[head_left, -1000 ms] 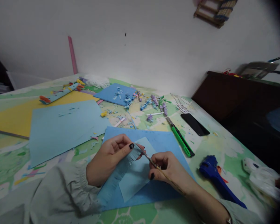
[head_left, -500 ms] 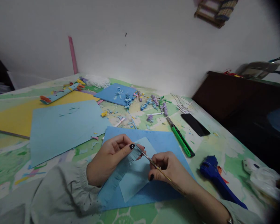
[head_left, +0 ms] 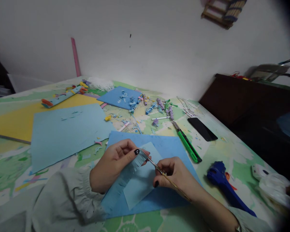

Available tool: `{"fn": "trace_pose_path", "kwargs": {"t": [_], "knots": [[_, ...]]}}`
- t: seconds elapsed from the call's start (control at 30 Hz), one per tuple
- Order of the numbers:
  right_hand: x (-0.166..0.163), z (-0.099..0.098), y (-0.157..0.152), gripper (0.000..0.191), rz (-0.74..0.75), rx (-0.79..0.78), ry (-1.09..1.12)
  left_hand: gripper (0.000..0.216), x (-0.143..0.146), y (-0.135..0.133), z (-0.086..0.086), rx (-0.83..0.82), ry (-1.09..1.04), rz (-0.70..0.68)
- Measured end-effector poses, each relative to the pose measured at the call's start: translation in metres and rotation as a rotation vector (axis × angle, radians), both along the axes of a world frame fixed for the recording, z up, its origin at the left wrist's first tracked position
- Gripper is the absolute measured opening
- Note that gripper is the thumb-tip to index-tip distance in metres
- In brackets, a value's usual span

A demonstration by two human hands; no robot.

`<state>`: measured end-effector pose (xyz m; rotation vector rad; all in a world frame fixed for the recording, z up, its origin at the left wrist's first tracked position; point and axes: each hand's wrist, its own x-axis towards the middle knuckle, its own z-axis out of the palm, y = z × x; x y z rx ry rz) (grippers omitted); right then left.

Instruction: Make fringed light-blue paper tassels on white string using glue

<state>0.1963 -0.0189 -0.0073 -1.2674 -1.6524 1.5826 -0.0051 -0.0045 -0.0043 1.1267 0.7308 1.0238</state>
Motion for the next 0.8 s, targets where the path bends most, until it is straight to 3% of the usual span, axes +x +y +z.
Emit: {"fn": "trace_pose_path", "kwargs": {"t": [0.8], "knots": [[0.0001, -0.0024, 0.0012, 0.045, -0.009, 0.002, -0.028, 0.015, -0.0012, 0.0001, -0.003, -0.008, -0.04, -0.039]]}}
